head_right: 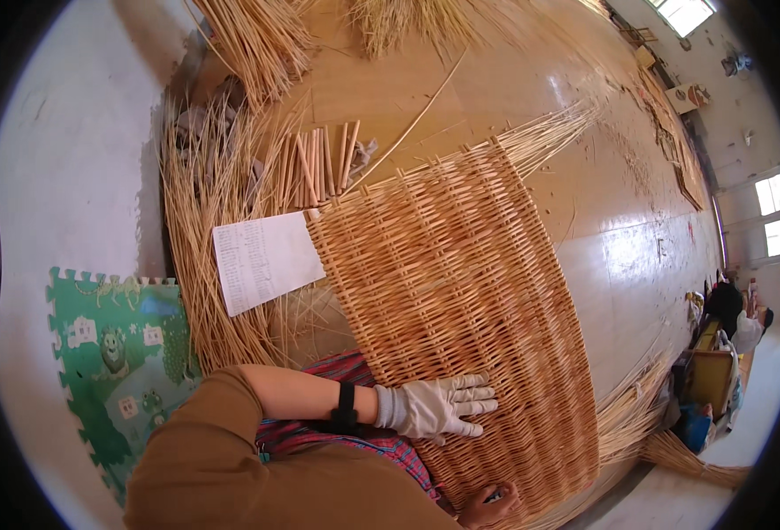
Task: The recorder weaves a flat wicker mat, measures its length with a tape measure, and trims the excess reeds with snips.
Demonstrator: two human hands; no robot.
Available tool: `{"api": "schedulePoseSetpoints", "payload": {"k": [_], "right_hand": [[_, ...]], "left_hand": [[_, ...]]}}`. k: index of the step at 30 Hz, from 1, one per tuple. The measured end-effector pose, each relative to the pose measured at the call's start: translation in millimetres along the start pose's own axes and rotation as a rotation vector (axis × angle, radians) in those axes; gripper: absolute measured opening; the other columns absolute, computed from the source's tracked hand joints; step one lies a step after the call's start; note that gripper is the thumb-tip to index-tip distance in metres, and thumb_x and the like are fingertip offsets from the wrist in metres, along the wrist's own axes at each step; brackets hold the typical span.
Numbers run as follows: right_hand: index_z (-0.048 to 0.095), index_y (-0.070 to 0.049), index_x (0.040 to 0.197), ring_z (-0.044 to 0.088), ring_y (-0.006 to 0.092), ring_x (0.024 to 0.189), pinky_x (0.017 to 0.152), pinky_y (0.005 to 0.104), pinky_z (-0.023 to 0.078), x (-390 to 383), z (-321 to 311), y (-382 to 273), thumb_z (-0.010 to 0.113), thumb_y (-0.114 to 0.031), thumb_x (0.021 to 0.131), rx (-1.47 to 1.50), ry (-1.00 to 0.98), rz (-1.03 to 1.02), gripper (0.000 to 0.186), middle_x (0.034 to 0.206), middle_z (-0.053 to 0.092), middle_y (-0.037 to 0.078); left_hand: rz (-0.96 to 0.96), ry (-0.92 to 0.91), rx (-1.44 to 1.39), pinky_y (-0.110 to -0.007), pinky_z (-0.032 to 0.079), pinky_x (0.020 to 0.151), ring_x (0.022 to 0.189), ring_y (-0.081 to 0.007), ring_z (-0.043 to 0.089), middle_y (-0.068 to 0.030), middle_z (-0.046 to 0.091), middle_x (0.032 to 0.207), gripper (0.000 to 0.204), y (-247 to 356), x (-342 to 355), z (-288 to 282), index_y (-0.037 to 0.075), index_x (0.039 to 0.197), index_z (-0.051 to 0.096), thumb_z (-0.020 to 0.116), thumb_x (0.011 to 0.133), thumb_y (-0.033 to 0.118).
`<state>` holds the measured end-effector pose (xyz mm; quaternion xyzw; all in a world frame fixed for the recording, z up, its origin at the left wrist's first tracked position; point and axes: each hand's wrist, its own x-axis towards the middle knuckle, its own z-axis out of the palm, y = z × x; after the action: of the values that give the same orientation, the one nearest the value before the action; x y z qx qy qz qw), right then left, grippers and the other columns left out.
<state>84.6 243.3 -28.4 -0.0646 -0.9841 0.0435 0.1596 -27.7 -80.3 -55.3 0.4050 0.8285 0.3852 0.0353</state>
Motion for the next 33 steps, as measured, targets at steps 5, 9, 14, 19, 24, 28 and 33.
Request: {"api": "schedulePoseSetpoints", "payload": {"k": [5, 9, 14, 19, 24, 28, 33], "right_hand": [[0.06, -0.004, 0.11, 0.05, 0.0317, 0.089, 0.079, 0.0445, 0.044, -1.9, -6.4, -13.0, 0.057, -0.014, 0.091, -0.033, -0.036, 0.085, 0.022, 0.094, 0.051, 0.014], [0.059, -0.003, 0.113, 0.051, 0.0324, 0.091, 0.08, 0.0446, 0.044, -5.3, 2.7, 5.3, 0.057, -0.013, 0.09, 0.011, -0.004, 0.035, 0.025, 0.096, 0.048, 0.015], [0.058, -0.002, 0.113, 0.052, 0.0326, 0.091, 0.08, 0.0445, 0.044, -12.6, 7.1, 13.9, 0.056, -0.013, 0.09, 0.063, 0.006, 0.088, 0.026, 0.099, 0.048, 0.017], [0.059, -0.002, 0.112, 0.052, 0.033, 0.089, 0.079, 0.045, 0.044, -12.8, 9.7, 16.0, 0.056, -0.013, 0.089, 0.086, 0.021, 0.067, 0.026, 0.096, 0.049, 0.017], [0.059, -0.001, 0.11, 0.051, 0.0329, 0.088, 0.079, 0.045, 0.043, -8.3, 9.9, 6.8, 0.056, -0.013, 0.089, 0.047, 0.029, 0.044, 0.024, 0.093, 0.05, 0.016], [0.061, -0.004, 0.107, 0.05, 0.0333, 0.087, 0.08, 0.0458, 0.042, -3.4, 6.5, 18.0, 0.056, -0.007, 0.086, 0.083, 0.136, 0.025, 0.022, 0.088, 0.051, 0.014], [0.066, -0.01, 0.11, 0.061, 0.0325, 0.087, 0.078, 0.0426, 0.052, -1.5, 13.3, 23.1, 0.063, -0.019, 0.097, 0.089, 0.17, 0.028, 0.016, 0.092, 0.063, 0.013]], "left_hand": [[0.004, -0.03, 0.015, -0.05, 0.008, 0.13, 0.159, -0.0329, 0.013, -0.0108, 0.021, 0.171, 0.076, 1.5, 0.7, -6.3, 0.028, 0.149, 0.052, 0.076, 0.081, 0.052], [0.001, -0.028, 0.035, -0.049, 0.009, 0.13, 0.159, -0.0335, 0.014, -0.0104, 0.022, 0.171, 0.075, 3.3, 2.0, -7.1, 0.028, 0.149, 0.052, 0.076, 0.082, 0.052], [-0.004, -0.039, 0.041, -0.049, 0.009, 0.13, 0.159, -0.0342, 0.014, -0.0097, 0.022, 0.171, 0.075, 5.4, 1.0, -5.5, 0.029, 0.149, 0.051, 0.076, 0.081, 0.051], [-0.019, -0.006, 0.028, -0.048, 0.009, 0.131, 0.159, -0.033, 0.015, -0.0097, 0.022, 0.171, 0.076, 5.9, -3.3, -0.1, 0.03, 0.149, 0.052, 0.076, 0.08, 0.049], [-0.02, -0.025, 0.029, -0.049, 0.009, 0.131, 0.159, -0.0325, 0.015, -0.0101, 0.022, 0.171, 0.074, 3.0, -3.8, -8.1, 0.03, 0.149, 0.052, 0.075, 0.081, 0.048], [0.082, -0.039, 0.085, -0.051, 0.013, 0.13, 0.158, -0.0352, 0.019, -0.0152, 0.025, 0.17, 0.069, 1.6, 23.5, -16.4, 0.024, 0.148, 0.054, 0.074, 0.083, 0.038], [0.004, -0.244, 0.065, -0.053, 0.016, 0.127, 0.154, -0.0421, 0.024, -0.0197, 0.032, 0.164, 0.062, 7.8, 15.8, -52.9, 0.02, 0.15, 0.051, 0.065, 0.096, 0.046]]}}
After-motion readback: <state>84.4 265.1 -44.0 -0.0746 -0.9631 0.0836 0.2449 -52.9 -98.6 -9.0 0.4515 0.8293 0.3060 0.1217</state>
